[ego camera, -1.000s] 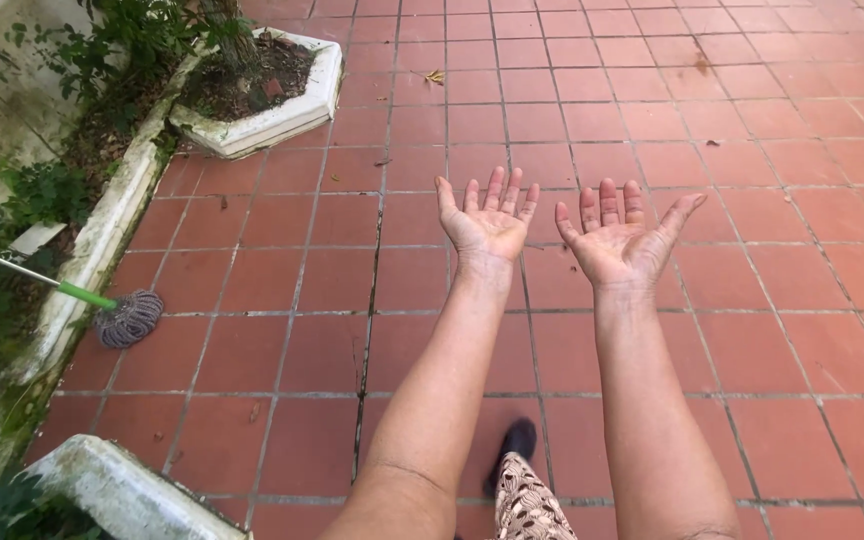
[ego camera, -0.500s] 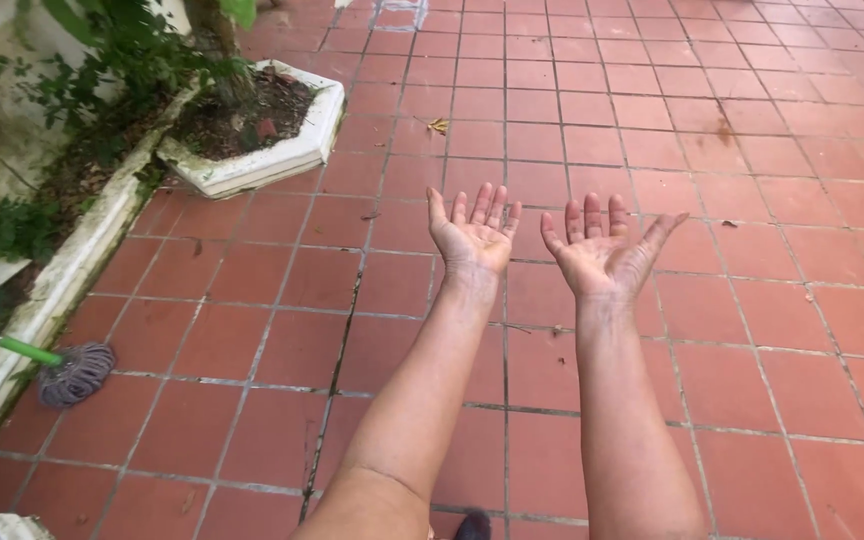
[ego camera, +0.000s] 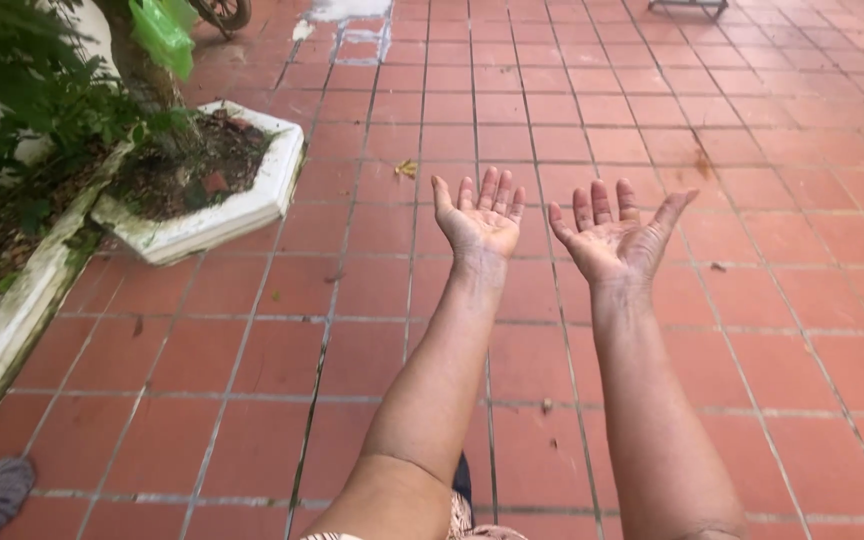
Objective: The recorder carries a bucket across a courtyard and puts it down near other items.
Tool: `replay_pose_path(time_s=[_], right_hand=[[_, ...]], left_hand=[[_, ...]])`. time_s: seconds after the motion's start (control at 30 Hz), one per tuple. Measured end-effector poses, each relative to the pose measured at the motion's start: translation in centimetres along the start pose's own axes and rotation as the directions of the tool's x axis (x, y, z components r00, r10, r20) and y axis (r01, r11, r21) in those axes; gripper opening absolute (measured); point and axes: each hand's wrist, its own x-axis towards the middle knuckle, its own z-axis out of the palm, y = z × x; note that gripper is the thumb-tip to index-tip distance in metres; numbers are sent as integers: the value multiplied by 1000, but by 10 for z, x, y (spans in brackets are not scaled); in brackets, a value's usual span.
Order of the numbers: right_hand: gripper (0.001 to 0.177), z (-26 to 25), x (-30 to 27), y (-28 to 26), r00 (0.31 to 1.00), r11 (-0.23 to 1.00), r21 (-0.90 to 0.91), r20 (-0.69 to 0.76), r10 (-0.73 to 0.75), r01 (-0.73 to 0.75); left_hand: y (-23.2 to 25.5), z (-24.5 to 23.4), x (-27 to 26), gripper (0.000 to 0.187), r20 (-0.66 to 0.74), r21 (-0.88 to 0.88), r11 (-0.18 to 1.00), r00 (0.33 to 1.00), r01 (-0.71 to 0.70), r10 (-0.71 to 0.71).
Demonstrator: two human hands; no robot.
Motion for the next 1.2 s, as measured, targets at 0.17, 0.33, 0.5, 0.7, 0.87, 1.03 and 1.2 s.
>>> replay_pose_path(time_s=[0.17,0.33,0.5,0.7,0.87,1.03,1.2], right_hand=[[106,31,120,3,1000,1000,11,6,10,-10],[106,35,218,5,1000,1000,14,-23,-16,16],[106,40,328,14,1000,999,32,-19,9,-9],[101,49,489,-1,990,991,73,102,102,-110],[102,67,619,-28,996,995,49,-4,92,-92],[107,84,720,-22,990,989,30,-5,144,-144],[112,97,814,-1,980,980,21,5,199,-199]], left_hand=[[-1,43,119,99,13,6,1000,1000,-6,6],[-10,65,217,98,-25,42,999,1000,14,-13],[-15,80,316,98,-60,38,999,998,5,-3],[-42,115,459,99,13,69,994,997,-80,80],[-71,157,582,102,-22,65,994,996,-88,90],[-76,178,675,101,-24,36,992,992,-125,126],[-67,186,777,100,0,12,987,987,-163,163]])
